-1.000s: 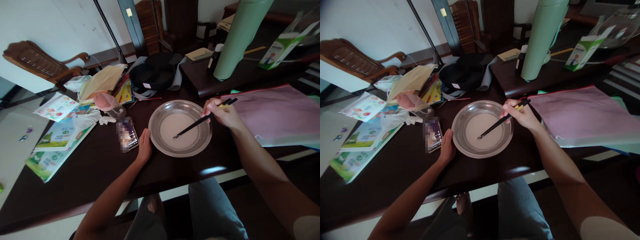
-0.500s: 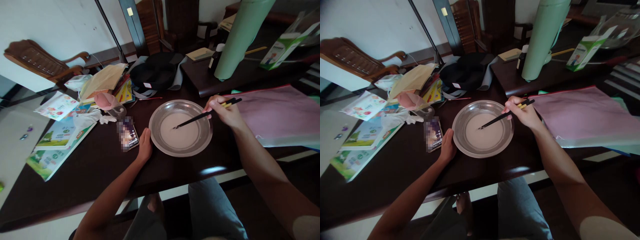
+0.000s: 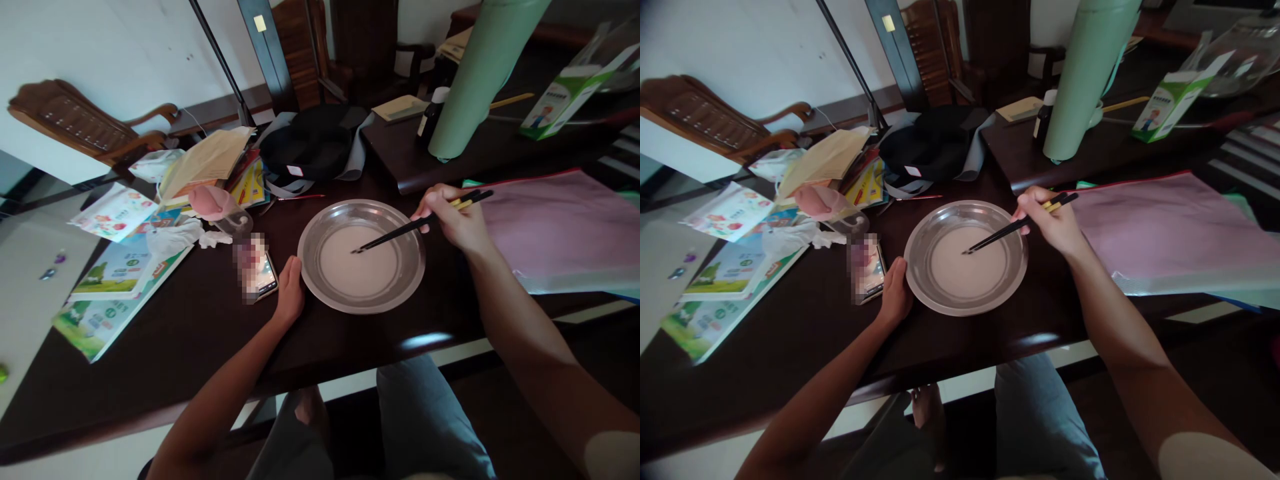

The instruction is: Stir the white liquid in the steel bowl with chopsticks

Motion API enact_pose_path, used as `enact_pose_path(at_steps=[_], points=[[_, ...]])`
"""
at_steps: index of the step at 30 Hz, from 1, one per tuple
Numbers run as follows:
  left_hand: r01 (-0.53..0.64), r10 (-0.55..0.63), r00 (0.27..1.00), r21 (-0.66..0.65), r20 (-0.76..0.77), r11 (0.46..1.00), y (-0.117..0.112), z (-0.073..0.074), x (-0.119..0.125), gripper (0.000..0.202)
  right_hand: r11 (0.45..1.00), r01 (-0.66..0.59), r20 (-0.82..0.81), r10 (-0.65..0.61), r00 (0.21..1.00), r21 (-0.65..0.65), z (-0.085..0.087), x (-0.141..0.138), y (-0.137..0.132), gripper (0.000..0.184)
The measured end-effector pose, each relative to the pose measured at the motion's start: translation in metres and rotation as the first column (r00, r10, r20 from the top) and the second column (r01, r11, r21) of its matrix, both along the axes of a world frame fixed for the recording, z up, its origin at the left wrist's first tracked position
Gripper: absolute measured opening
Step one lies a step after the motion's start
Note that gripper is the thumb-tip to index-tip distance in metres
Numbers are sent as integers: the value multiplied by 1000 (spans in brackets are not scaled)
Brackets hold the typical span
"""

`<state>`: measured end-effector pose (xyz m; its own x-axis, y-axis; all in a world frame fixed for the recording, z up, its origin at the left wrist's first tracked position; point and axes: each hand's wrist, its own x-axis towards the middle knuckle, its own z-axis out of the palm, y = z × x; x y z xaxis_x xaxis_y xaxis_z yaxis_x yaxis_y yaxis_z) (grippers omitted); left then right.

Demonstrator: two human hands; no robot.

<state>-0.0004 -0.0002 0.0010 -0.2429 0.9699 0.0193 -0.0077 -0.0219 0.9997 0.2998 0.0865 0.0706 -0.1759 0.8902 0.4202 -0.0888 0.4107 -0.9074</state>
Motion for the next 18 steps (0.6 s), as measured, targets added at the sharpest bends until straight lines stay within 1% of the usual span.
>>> enact_pose_path(at_steps=[2,3,6,8,9,11,14,16,18], points=[[-2,2,1000,-1,-7,1000,0,1,1,49,1000,29,-72,-29,997,-4,0,2,1,34],[-3,3,1000,1,-10,1000,0,2,1,49,1000,12,-91,-13,996,-15,0,3,1,35],[-9,10,999,12,-31,1000,0,2,1,49,990,-116,-34,114,993,-78,-2,1,-3,33],[-10,10,999,16,-32,1000,0,1,0,49,983,-156,30,160,987,-97,-3,-2,-4,30],[-7,7,1000,16,-21,1000,0,1,0,48,986,-145,53,150,987,-87,-2,-3,-4,29],[0,0,1000,13,7,1000,0,-1,0,47,996,-75,52,77,996,-41,-1,-2,-3,30],[-8,8,1000,17,-12,1000,0,-1,0,47,999,38,-37,-38,999,-5,1,1,0,34],[-12,13,1000,17,-16,1000,0,0,1,48,999,28,-63,-29,998,-22,0,2,-1,36],[-9,10,1000,8,-4,1000,-1,1,1,48,997,-48,-25,47,999,-62,-1,0,-3,36]])
